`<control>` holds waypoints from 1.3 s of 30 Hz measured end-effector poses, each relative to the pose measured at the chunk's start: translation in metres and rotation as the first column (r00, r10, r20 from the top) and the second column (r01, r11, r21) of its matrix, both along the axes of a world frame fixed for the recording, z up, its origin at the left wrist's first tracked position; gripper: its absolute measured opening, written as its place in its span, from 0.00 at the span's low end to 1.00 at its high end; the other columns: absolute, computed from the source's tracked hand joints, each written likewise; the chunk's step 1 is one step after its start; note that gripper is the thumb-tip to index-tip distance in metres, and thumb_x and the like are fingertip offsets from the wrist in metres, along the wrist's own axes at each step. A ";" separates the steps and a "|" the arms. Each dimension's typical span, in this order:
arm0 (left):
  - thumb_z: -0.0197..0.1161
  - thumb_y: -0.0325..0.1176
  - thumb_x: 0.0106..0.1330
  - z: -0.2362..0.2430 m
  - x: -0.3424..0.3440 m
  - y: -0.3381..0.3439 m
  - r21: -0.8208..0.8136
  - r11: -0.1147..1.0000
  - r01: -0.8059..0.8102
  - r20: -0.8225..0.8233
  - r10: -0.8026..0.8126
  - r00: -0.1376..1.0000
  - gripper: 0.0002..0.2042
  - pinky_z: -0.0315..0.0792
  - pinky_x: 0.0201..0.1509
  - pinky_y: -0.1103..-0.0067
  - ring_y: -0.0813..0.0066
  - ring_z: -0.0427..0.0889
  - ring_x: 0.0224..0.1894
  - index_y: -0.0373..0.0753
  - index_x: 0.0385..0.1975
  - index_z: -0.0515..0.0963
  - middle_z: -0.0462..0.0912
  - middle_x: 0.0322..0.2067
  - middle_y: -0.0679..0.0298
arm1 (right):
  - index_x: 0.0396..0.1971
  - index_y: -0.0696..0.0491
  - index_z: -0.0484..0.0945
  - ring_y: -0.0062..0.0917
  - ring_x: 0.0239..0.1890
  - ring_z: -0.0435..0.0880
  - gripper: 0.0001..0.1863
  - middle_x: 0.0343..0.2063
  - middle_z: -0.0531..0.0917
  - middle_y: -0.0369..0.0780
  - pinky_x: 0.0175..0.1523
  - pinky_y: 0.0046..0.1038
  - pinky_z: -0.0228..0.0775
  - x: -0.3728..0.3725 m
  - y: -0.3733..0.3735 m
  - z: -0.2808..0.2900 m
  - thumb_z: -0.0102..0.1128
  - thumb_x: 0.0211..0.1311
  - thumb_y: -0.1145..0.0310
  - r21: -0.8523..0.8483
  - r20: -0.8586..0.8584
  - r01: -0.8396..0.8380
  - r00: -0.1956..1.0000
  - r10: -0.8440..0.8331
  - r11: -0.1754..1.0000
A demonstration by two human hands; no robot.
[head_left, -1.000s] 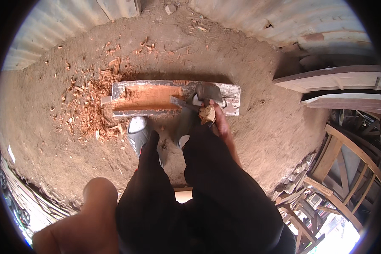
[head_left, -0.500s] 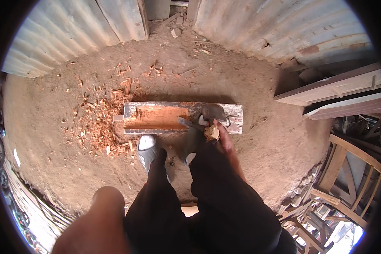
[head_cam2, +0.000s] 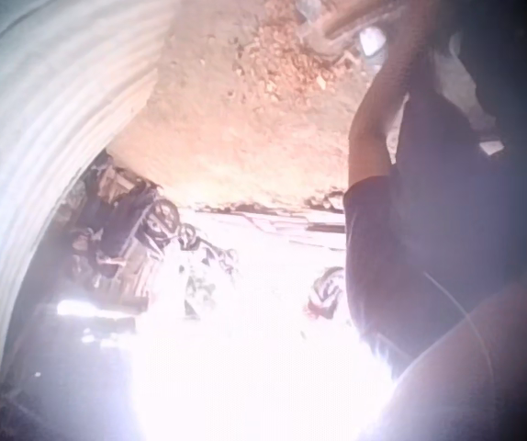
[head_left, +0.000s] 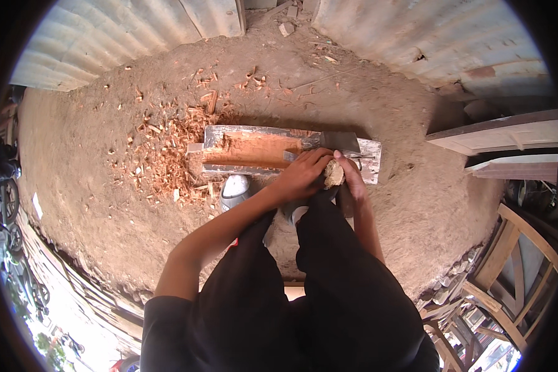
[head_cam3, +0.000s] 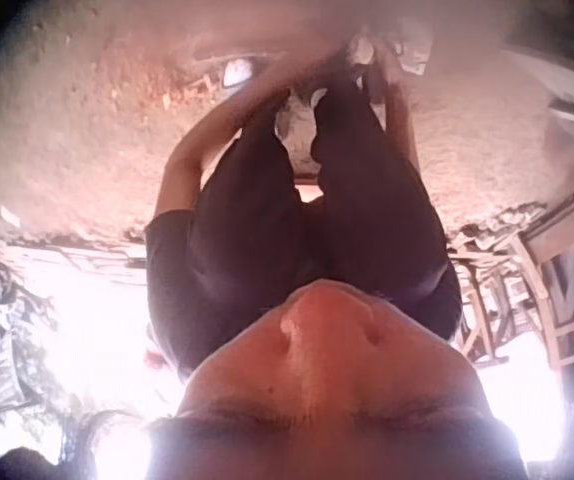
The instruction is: The person uses a small axe to repeatedly strike and chip away at a piece of wood resting on a metal frame. Wood shavings accumulate on the ground as the person continues to carve the wood.
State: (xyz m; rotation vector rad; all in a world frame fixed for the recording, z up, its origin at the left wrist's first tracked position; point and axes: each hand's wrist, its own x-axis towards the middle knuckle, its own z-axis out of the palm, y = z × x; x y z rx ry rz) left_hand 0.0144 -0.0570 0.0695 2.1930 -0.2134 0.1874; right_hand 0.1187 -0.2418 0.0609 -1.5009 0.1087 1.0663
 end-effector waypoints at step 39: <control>0.78 0.35 0.55 -0.052 0.054 -0.025 -0.330 0.934 -0.138 0.181 0.206 0.962 0.11 0.77 0.30 0.68 0.53 0.85 0.25 0.38 0.34 0.87 0.85 0.25 0.53 | 0.54 0.61 0.75 0.15 0.21 0.76 0.18 0.30 0.81 0.36 0.23 0.23 0.70 -0.033 -0.018 0.119 0.67 0.72 0.67 -0.215 0.482 0.104 0.876 0.013 0.971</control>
